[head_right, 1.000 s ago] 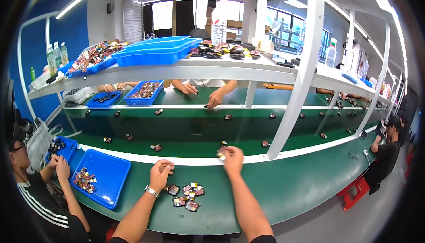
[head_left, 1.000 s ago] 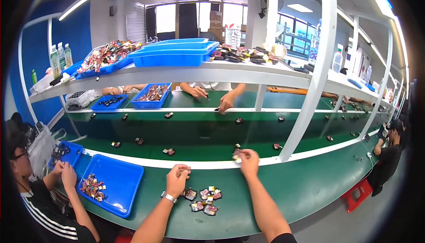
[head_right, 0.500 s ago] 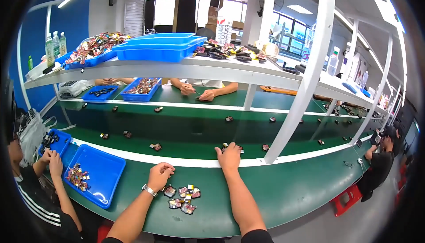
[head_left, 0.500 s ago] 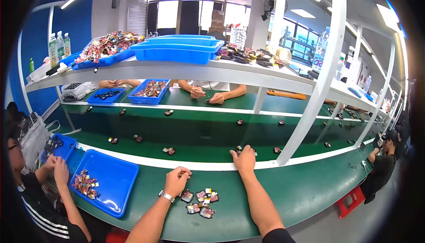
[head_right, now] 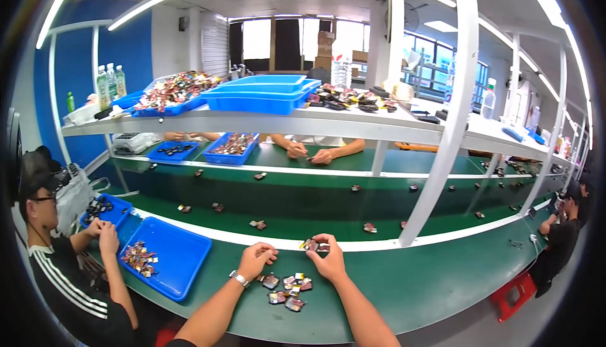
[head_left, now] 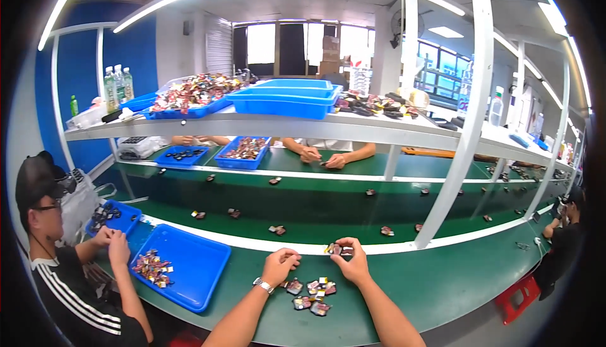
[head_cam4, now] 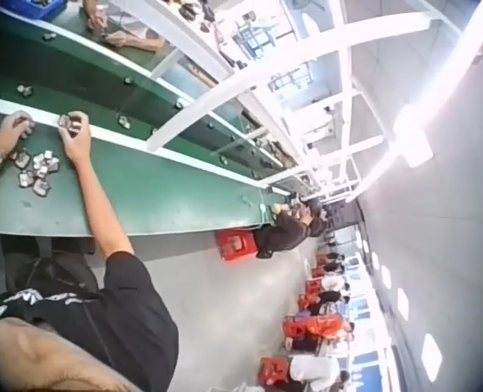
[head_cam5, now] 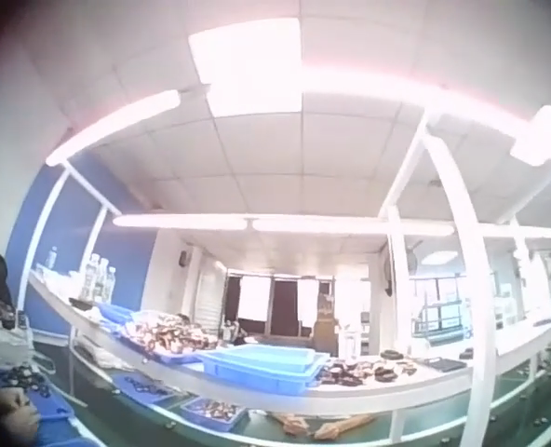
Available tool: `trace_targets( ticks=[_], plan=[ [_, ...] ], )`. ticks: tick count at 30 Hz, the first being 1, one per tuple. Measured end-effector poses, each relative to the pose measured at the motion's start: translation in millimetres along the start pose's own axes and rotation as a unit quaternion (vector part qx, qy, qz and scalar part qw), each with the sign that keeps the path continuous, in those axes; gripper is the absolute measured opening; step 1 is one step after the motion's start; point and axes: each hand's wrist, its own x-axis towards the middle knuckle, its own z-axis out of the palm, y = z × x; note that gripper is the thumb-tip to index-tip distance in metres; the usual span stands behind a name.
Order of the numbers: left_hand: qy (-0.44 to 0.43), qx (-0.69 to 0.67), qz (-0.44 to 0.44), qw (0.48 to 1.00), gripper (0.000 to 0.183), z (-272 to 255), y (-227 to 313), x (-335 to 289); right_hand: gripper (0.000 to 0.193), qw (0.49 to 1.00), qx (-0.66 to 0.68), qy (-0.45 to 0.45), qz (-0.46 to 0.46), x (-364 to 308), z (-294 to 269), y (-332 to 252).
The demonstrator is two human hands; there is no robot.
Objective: Manually assembling or sorting small electronic components on a production line workbench.
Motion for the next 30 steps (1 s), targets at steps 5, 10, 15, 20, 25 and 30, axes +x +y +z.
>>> trace_targets(
  ticks=[5,10,15,20,25,30],
  plan=[
    [-0.114,-0.103,-0.048,0.987,0.031,2.7,25.6,-7.4,0.047,0.988,0.056,-0.14,-0.034,-16.7,13.2,-32.4],
    [-0.192,-0.117,-0.115,0.968,0.034,4.5,30.3,-9.8,0.048,0.984,0.035,-0.169,-0.041,-20.4,24.0,-27.7],
    [-0.166,-0.126,-0.121,0.971,0.029,6.0,21.1,-8.1,0.048,0.965,-0.059,-0.171,-0.189,-14.8,21.8,-35.9],
    [-0.163,-0.187,-0.11,0.962,0.018,8.1,23.7,-10.6,0.016,0.971,-0.106,-0.136,-0.164,-18.8,22.9,-38.8],
    [-0.195,-0.096,-0.106,0.97,0.026,8.1,30.6,-11.6,0.014,0.967,-0.123,-0.152,-0.16,-19.6,19.4,-36.9],
    [-0.22,-0.07,-0.088,0.969,0.034,8.8,31.2,-13.0,0.014,0.961,-0.143,-0.153,-0.178,-19.6,20.0,-36.2]
  ],
)
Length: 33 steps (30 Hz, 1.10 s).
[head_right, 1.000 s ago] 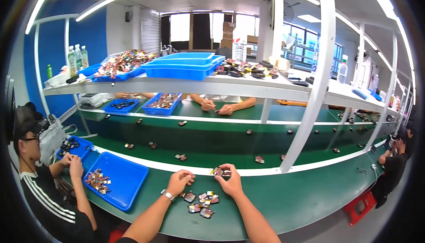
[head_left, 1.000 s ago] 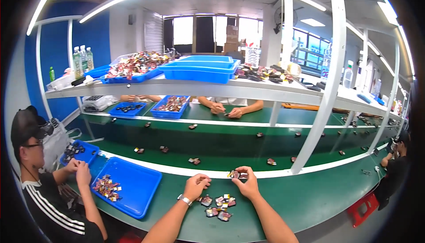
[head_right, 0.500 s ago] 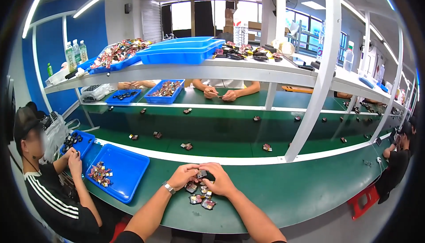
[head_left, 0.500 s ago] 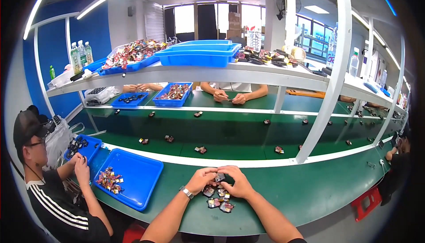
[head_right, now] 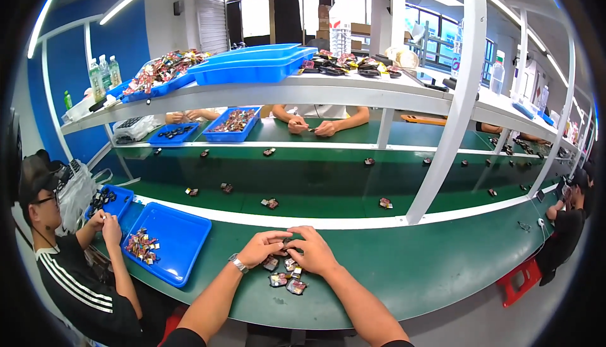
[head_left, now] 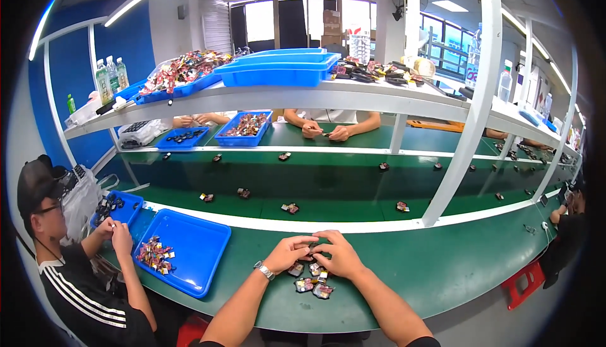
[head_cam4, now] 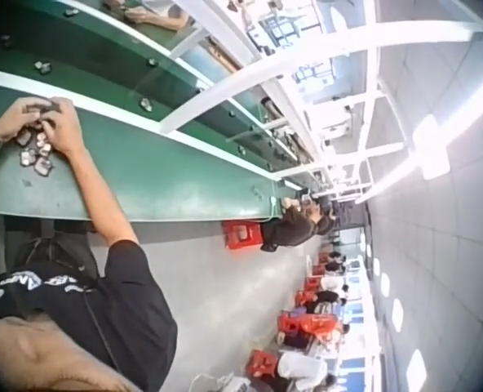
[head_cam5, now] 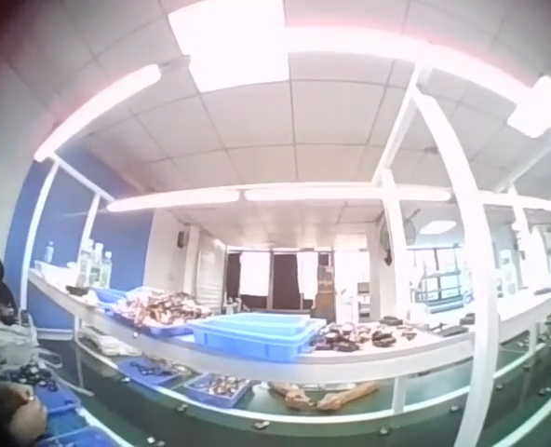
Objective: Manually assembling or sorting small electronic components on a production line workbench.
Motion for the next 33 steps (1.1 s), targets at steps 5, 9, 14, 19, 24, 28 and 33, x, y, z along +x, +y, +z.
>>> trace_targets(
  ticks=[5,9,14,19,24,28,33],
  plan=[
    [0.018,-0.077,-0.014,0.997,0.032,0.2,-0.3,0.7,0.012,1.0,0.001,-0.01,0.025,0.4,2.4,-2.4],
    [-0.024,-0.128,-0.004,0.991,0.033,-3.2,-2.2,0.1,0.011,0.999,0.024,0.024,0.037,0.2,6.6,-1.0],
    [-0.05,-0.072,0.025,0.996,0.036,-2.6,-1.8,-0.1,0.01,0.995,0.048,0.039,0.072,-1.8,9.3,1.7],
    [-0.037,-0.082,0.01,0.996,0.034,-0.4,0.2,-0.6,0.012,0.992,0.075,0.022,0.094,-2.2,7.3,2.7],
    [-0.026,-0.087,0.001,0.996,0.03,-1.9,-4.4,1.0,0.012,0.987,0.131,-0.002,0.095,-2.6,7.0,7.8],
    [-0.009,-0.079,-0.003,0.997,0.029,-1.2,-5.8,1.0,0.012,0.985,0.146,0.011,0.096,-4.3,7.7,3.3],
    [0.004,-0.092,0.002,0.996,0.029,1.9,-5.6,1.7,0.01,0.989,0.101,0.045,0.103,-4.7,10.4,3.6]
  ],
)
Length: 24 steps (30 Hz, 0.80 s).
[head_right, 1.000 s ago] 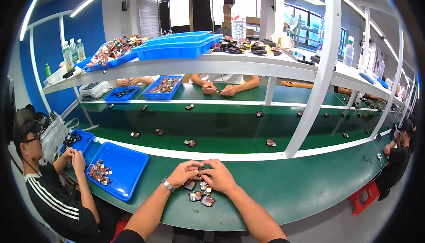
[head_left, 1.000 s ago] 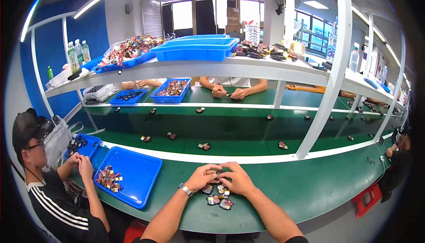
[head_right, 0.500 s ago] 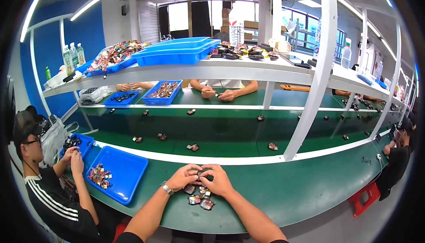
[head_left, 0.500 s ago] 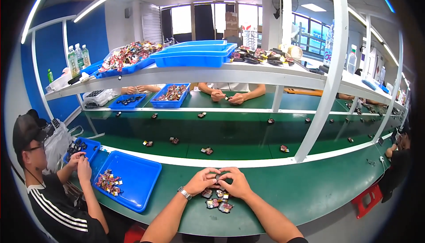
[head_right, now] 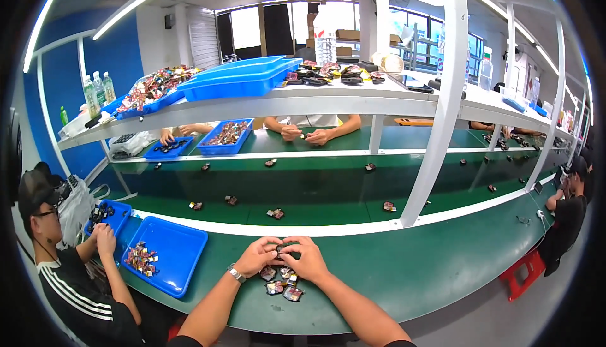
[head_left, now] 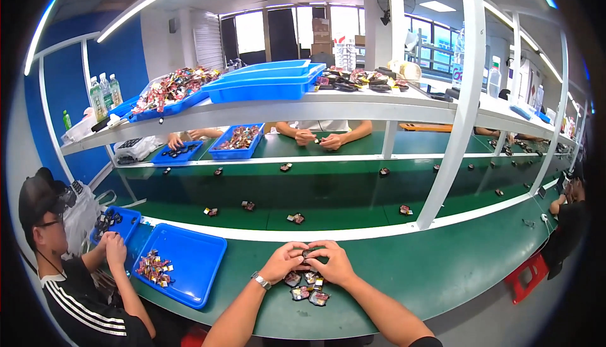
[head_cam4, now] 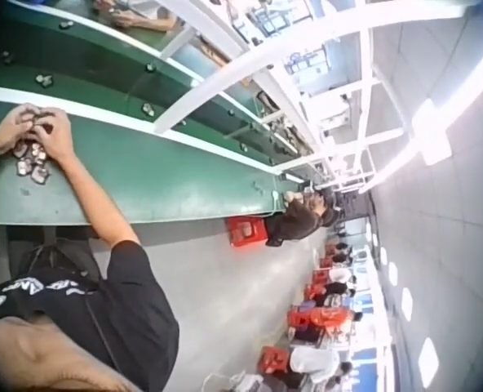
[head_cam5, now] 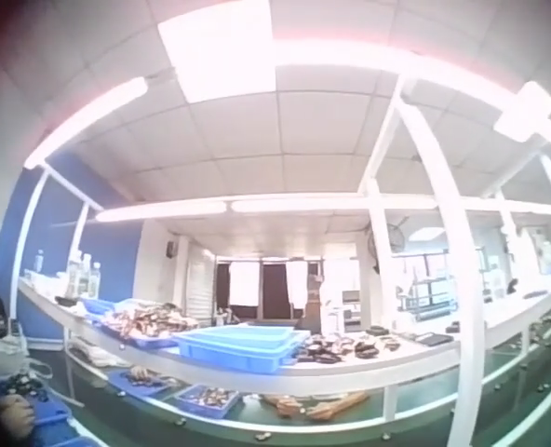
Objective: Manually assembling or sorting small electronic components on a production line workbench.
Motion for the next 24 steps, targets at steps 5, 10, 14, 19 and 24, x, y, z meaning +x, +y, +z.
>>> trace_targets(
  ticks=[5,10,14,19,24],
  plan=[
    [0.002,-0.023,0.0,1.0,0.029,-0.6,1.1,1.0,0.01,0.999,-0.026,0.03,-0.019,0.4,7.4,-2.1],
    [-0.006,-0.06,0.004,0.998,0.028,-3.1,-3.0,3.9,0.013,0.999,0.006,0.041,0.008,0.4,7.3,-4.2],
    [0.014,-0.055,-0.005,0.998,0.026,-1.0,-2.2,1.1,0.014,0.999,-0.017,0.041,0.005,-1.4,9.5,-5.0],
    [0.012,-0.069,-0.003,0.998,0.024,3.3,-5.3,1.6,0.015,0.999,-0.023,0.05,-0.001,-2.3,8.9,-6.8],
    [0.016,-0.079,0.025,0.996,0.025,-4.5,-9.3,0.7,0.016,0.999,0.0,0.033,-0.025,1.3,10.0,-11.5]
  ],
)
